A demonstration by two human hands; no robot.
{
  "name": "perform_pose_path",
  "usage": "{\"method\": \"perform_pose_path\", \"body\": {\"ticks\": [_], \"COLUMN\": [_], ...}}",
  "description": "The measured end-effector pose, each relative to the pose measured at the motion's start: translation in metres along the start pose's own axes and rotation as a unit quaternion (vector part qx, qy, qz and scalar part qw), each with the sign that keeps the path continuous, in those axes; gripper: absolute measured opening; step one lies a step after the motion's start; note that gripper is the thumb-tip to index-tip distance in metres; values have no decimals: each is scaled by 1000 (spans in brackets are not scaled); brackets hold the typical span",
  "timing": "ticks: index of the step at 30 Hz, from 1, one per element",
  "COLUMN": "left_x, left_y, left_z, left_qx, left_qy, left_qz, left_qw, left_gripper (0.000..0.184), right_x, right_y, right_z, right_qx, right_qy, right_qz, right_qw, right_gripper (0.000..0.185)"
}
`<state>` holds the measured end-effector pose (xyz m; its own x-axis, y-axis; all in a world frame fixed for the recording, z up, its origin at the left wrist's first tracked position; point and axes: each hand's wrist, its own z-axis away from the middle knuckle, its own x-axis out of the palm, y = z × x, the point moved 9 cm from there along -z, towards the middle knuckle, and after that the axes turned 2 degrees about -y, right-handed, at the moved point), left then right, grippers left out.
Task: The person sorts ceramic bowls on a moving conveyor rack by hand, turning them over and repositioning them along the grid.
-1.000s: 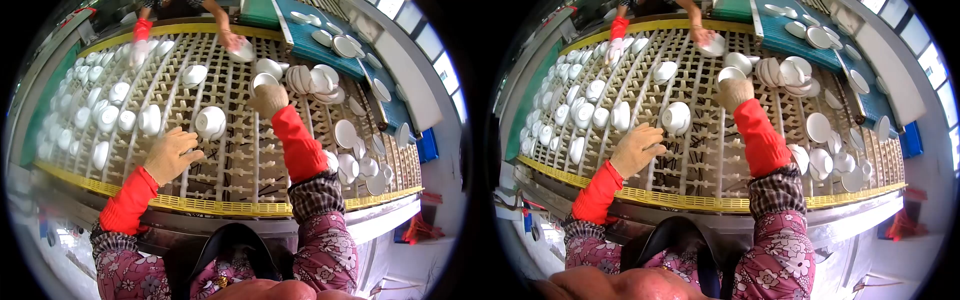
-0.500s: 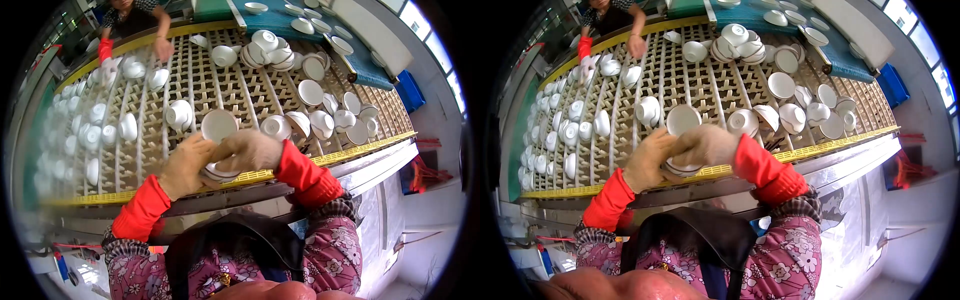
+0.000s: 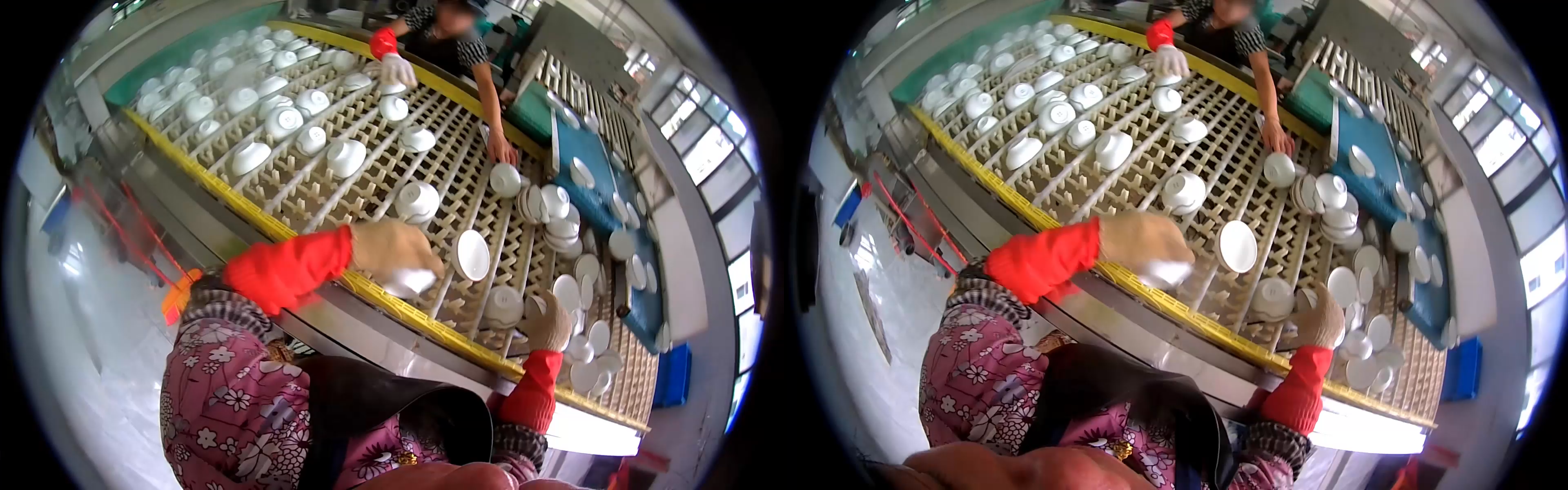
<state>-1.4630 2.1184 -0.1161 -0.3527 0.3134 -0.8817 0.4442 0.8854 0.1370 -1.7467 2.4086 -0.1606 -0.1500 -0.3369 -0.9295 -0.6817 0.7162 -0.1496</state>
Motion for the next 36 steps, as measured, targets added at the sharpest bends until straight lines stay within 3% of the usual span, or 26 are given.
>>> {"method": "perform_pose_path", "body": {"ticks": [1,3,4,5,7,10,13,15,17,19,20,22,25,26,28,29,31,33,35,36], "left_x": [-28,-63,-83,-84,-115,-85,-67,-63,-69,-74,-75,-66,-50,-51,-39,-35,-26,-19,-7,-9], "left_y": [-16,-74,-120,-143,-146,-160,-146,-139,-132,-135,-137,-137,-160,-168,-199,-205,-215,-221,-224,-227], "left_z": [18,70,114,171,200,221,185,178,177,180,181,184,166,156,146,138,131,119,116,119], "left_qx": [-17,-176,-426,-637,-623,-651,-574,-539,-517,-543,-551,-531,-541,-581,-572,-569,-577,-542,-541,-558], "left_qy": [43,25,62,91,17,-42,-85,-57,-12,37,57,112,32,-24,-31,-34,-64,-98,-118,-122], "left_qz": [-21,-103,31,163,-162,-178,-270,-283,-283,-263,-249,-238,-215,-186,-160,-145,-159,-200,-189,-165], "left_qw": [999,979,902,747,765,736,769,791,808,796,795,806,813,792,804,809,799,811,811,804], "left_gripper": [46,57,58,62,68,60,55,57,56,57,57,58,59,61,62,62,63,62,62,62], "right_x": [-13,-34,-52,-63,-83,-118,-125,-99,-44,4,13,38,70,74,63,58,59,35,-25,-45], "right_y": [5,10,-15,-41,-93,-184,-279,-349,-370,-334,-308,-258,-189,-179,-170,-164,-157,-174,-220,-247], "right_z": [-2,1,5,2,-13,-31,-48,-49,-41,-44,-43,-40,-31,-31,-25,-29,-34,-60,-85,-92], "right_qx": [14,45,16,-13,-66,-247,-389,-424,-476,-408,-390,-316,-274,-231,-142,-58,111,10,-242,-323], "right_qy": [48,133,184,174,154,258,303,186,118,-40,20,-22,-105,-150,-233,-242,-239,-169,0,79], "right_qz": [-37,-112,-160,-190,-249,-229,-224,-97,-29,-23,-64,-55,-139,-147,-159,-293,-538,-573,-412,-330], "right_qw": [998,984,970,966,954,906,841,881,871,912,918,947,946,950,949,923,800,802,878,884], "right_gripper": [46,52,58,58,59,59,62,59,57,57,60,58,47,44,38,37,35,33,31,30]}}
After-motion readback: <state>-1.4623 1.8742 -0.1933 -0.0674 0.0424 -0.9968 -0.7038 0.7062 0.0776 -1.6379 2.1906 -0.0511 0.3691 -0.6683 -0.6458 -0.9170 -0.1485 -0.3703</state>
